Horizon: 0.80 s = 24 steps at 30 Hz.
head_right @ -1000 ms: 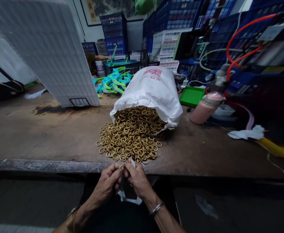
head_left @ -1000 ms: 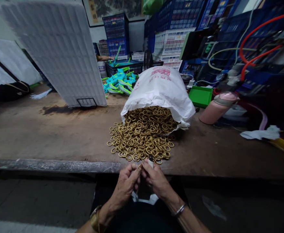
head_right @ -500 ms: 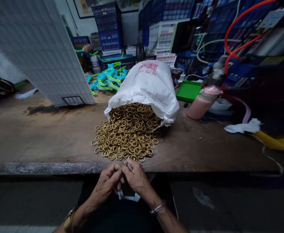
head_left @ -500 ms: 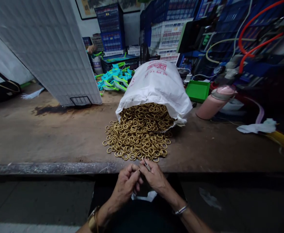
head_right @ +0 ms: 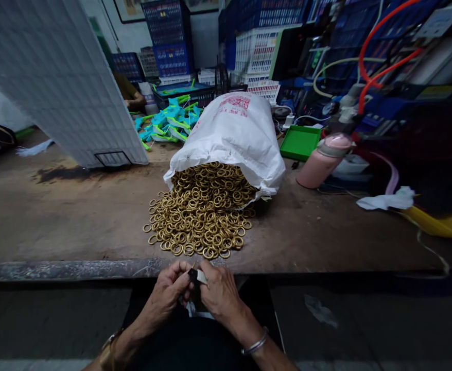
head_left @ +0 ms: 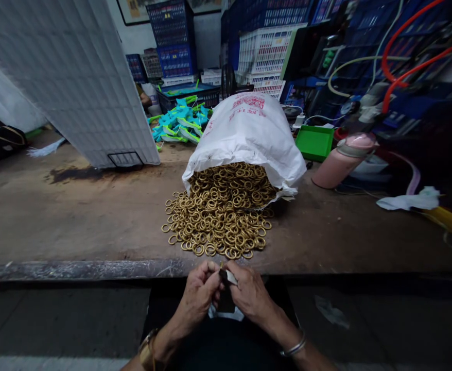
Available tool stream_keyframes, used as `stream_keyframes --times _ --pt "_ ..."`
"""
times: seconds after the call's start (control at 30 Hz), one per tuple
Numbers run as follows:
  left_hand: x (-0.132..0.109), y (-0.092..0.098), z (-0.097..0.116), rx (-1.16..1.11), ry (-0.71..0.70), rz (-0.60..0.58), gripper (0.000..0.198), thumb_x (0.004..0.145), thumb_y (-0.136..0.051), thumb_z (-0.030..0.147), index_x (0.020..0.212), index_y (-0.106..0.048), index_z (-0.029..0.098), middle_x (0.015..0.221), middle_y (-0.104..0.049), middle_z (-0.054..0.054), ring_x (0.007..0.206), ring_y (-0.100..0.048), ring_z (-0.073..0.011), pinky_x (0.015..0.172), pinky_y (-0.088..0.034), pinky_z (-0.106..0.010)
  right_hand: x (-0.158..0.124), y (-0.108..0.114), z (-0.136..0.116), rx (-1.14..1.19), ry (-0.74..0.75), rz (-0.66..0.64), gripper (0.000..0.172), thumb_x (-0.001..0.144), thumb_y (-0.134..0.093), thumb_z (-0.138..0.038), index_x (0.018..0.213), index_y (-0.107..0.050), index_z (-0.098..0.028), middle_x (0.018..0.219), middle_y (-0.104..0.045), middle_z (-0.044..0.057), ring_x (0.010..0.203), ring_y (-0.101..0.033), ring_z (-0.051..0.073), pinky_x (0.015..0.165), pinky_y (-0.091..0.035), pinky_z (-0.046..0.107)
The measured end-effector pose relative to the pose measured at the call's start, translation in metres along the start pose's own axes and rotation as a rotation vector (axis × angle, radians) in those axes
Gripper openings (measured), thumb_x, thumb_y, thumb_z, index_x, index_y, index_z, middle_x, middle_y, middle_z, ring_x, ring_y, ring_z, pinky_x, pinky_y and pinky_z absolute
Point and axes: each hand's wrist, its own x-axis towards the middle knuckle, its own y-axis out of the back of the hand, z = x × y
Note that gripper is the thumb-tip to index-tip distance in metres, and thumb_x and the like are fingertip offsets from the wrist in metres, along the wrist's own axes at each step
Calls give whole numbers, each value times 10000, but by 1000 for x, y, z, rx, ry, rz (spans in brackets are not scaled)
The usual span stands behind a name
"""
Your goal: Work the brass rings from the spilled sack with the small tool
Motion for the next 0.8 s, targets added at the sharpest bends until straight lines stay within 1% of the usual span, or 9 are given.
stream_keyframes --times 0.13,0.27,0.33,0.4,0.5,0.57,0.67,0.73,0.8 --pt "1 2 -3 14 -30 23 293 709 -586 431 694 -462 165 531 -494 52 383 -397 -40 393 -335 -157 -2 2 -3 -207 2 -56 253 682 -375 -71 839 -531 -195 688 -621 13 634 -546 141 545 -251 228" --pt "-5 7 -2 9 -6 -23 297 730 -566 440 689 -446 171 521 -471 59 369 -370 -36 365 -317 -147 -1 1 -8 -364 -80 -93 301 662 -397 -67 915 -515 -180 722 -634 42 679 -563 172 548 -232 245" --pt "-13 9 1 -6 29 -65 301 740 -556 446 681 -441 173 521 -471 57 371 -377 -38 364 -328 -148 2 1 -10 -379 -121 -91 293 682 -399 -71 935 -507 -172 729 -637 53 677 -568 178 548 -232 249" --pt "-22 9 1 -30 70 -142 289 750 -553 436 684 -449 174 527 -489 47 383 -404 -46 374 -350 -155 5 0 -12 -364 -155 -74 270 697 -402 -69 926 -501 -171 730 -639 54 662 -569 168 546 -233 246" --pt "-29 10 -2 -126 86 -227 259 746 -573 408 711 -473 172 548 -531 29 397 -441 -59 384 -383 -170 12 0 -14 -350 -167 -15 261 678 -403 -34 876 -498 -176 720 -634 43 643 -563 147 542 -234 237" --pt "-27 13 -5 -214 61 -202 268 736 -585 410 707 -496 159 599 -566 -2 430 -480 -72 385 -397 -176 16 -1 -17 -347 -133 43 273 658 -398 -18 856 -496 -180 717 -629 32 650 -560 143 549 -240 235" --pt "-20 20 -7 -322 52 -146 298 749 -567 411 707 -550 116 636 -592 -51 459 -505 -81 390 -402 -176 24 -7 -22 -355 -39 110 295 668 -407 -38 907 -491 -189 771 -632 23 682 -561 145 565 -249 239" --pt "-17 25 -5 -394 75 -111 296 759 -562 388 717 -569 94 633 -596 -64 459 -504 -79 404 -408 -179 29 -13 -25 -382 1 105 306 696 -424 -73 968 -482 -200 817 -636 22 700 -565 147 571 -249 245" --pt "-16 29 -3 -482 78 -76 241 745 -586 345 714 -557 108 679 -605 -66 489 -522 -89 412 -413 -184 34 -18 -27 -423 -5 74 292 716 -439 -97 980 -482 -212 837 -638 24 707 -567 148 575 -247 250"
